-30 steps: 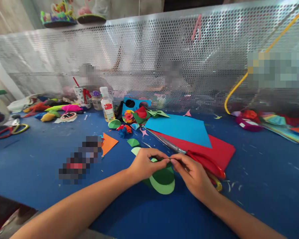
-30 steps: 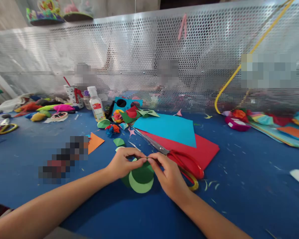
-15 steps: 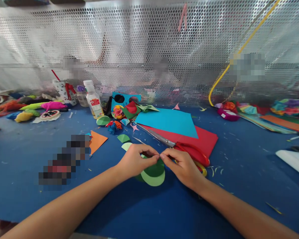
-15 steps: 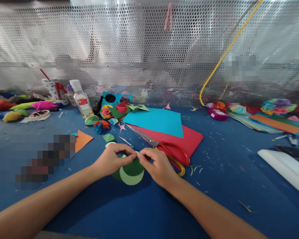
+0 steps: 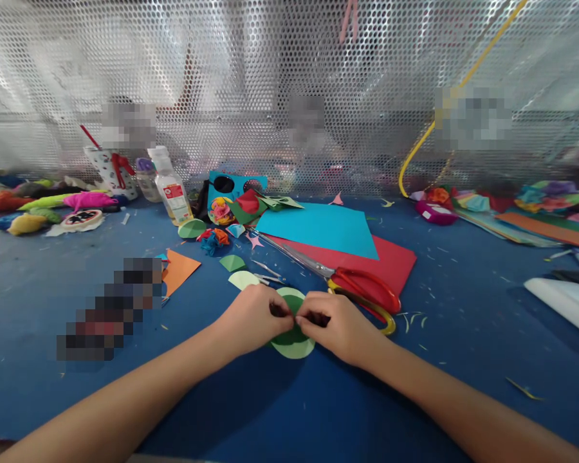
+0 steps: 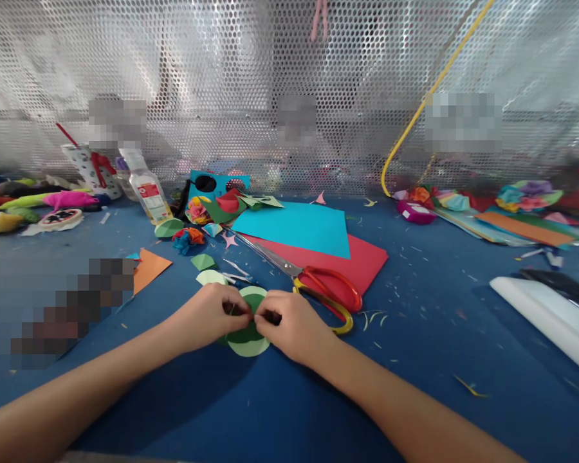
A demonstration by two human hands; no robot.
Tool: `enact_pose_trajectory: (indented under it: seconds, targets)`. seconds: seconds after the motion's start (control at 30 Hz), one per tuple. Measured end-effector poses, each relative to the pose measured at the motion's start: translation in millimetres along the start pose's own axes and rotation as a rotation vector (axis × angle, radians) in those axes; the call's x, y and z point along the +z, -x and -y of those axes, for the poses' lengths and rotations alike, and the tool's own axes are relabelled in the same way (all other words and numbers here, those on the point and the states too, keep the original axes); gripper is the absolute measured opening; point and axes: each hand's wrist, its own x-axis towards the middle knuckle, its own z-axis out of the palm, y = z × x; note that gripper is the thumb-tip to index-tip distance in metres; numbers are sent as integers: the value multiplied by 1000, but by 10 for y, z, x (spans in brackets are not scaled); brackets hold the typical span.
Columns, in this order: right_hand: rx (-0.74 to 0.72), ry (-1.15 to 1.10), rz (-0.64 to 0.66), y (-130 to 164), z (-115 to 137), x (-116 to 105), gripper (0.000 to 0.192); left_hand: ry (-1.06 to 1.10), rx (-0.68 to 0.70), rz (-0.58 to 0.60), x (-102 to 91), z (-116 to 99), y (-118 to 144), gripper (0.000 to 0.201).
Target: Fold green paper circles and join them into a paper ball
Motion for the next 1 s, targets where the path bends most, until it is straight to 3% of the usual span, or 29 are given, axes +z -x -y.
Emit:
enact_pose_trajectory:
  seconds: [0.23,0.7,1.0]
  targets:
    - [-12,23,24,-18,-73,-27,11,-127,91,-13,-13,41,-47,16]
    - [-181,202,86,-16,-122,-61,19,-251,310,19,1,75,-81,17]
    - [-74,240,114,49,-19,-142,16,-281,264,24,-21,76,-43,17]
